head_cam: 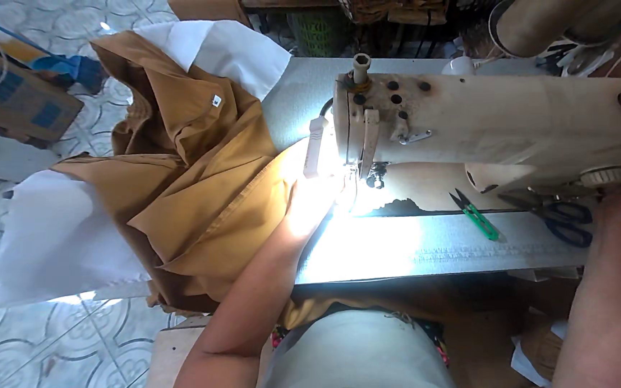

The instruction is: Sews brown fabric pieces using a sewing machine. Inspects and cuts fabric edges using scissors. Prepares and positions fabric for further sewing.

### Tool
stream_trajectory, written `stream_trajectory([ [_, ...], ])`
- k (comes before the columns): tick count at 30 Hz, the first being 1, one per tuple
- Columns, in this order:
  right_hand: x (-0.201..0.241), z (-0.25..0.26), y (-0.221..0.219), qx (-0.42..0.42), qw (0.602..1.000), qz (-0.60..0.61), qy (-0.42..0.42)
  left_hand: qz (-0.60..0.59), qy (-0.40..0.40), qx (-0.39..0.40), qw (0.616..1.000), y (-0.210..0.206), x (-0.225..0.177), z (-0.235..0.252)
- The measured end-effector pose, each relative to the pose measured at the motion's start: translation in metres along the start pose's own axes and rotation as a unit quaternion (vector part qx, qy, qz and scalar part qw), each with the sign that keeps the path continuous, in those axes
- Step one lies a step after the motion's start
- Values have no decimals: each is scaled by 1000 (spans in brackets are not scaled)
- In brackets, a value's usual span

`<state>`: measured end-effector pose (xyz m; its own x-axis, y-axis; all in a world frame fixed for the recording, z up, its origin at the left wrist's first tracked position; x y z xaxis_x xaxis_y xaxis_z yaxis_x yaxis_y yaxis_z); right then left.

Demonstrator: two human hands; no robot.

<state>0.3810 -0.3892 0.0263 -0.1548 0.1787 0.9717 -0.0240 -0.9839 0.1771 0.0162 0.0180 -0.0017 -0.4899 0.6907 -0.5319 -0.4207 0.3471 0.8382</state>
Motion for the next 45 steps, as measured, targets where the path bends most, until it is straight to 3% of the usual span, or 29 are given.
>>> stream_trajectory([
  [9,-4,1,3,16,999,-35,13,-1,-48,-19,999,1,-2,0],
  [29,-2,-1,1,11,1000,-20,16,12,-61,-28,998,0,-3,-2],
  [42,-1,-1,0,22,999,-5,25,11,-6,4,1000,3,-6,0],
  [45,3,-4,-2,13,1000,-12,17,10,-29,-11,999,0,-4,0],
])
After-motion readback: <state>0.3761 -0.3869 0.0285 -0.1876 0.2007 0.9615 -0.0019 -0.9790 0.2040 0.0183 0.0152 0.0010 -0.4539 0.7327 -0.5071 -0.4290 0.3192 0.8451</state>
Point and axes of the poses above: each hand's wrist, its own z-axis towards the middle knuckle, its own y-axis out of the back of the hand, x = y × z, the point moved 2 cm from there along z, towards the middle knuckle, and after that the axes turned 10 degrees about -y, right-handed, at the moved point
